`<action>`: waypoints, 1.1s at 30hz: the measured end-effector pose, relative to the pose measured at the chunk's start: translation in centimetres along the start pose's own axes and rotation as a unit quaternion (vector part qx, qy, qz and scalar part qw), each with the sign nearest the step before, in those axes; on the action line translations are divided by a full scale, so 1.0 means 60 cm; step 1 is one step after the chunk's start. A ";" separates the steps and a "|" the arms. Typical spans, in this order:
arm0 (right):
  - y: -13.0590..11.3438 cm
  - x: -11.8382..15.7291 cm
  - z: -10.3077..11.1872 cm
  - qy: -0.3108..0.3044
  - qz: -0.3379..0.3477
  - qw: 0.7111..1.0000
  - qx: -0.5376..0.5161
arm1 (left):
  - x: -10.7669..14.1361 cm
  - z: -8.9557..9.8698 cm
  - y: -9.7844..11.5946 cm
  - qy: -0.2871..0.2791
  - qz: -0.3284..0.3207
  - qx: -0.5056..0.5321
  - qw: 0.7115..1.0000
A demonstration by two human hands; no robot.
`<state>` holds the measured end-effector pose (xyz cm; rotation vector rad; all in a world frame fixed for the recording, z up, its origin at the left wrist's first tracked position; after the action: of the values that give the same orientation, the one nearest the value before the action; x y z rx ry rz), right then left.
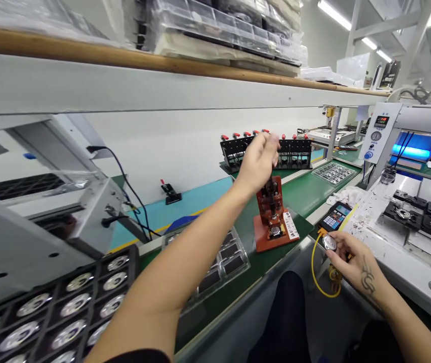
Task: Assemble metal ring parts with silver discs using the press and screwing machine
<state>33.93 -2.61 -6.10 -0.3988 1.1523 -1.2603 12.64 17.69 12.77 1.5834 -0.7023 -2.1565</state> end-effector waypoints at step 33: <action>0.145 -0.202 -0.251 -0.242 0.091 0.966 0.028 | 0.398 0.128 -0.084 -0.203 0.452 0.044 0.867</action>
<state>27.37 15.99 -13.85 -0.5128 0.7171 -0.9598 -1.83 9.53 -6.72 0.5679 -1.3511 -1.7017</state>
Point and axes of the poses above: each hand's wrist, its own x-axis away from the middle knuckle, its own z-axis out of the back of the hand, y = z × x, the point moved 3 cm from there along -x, towards the middle knuckle, and after that the axes turned 1 degree about z, right-handed, at the moved point
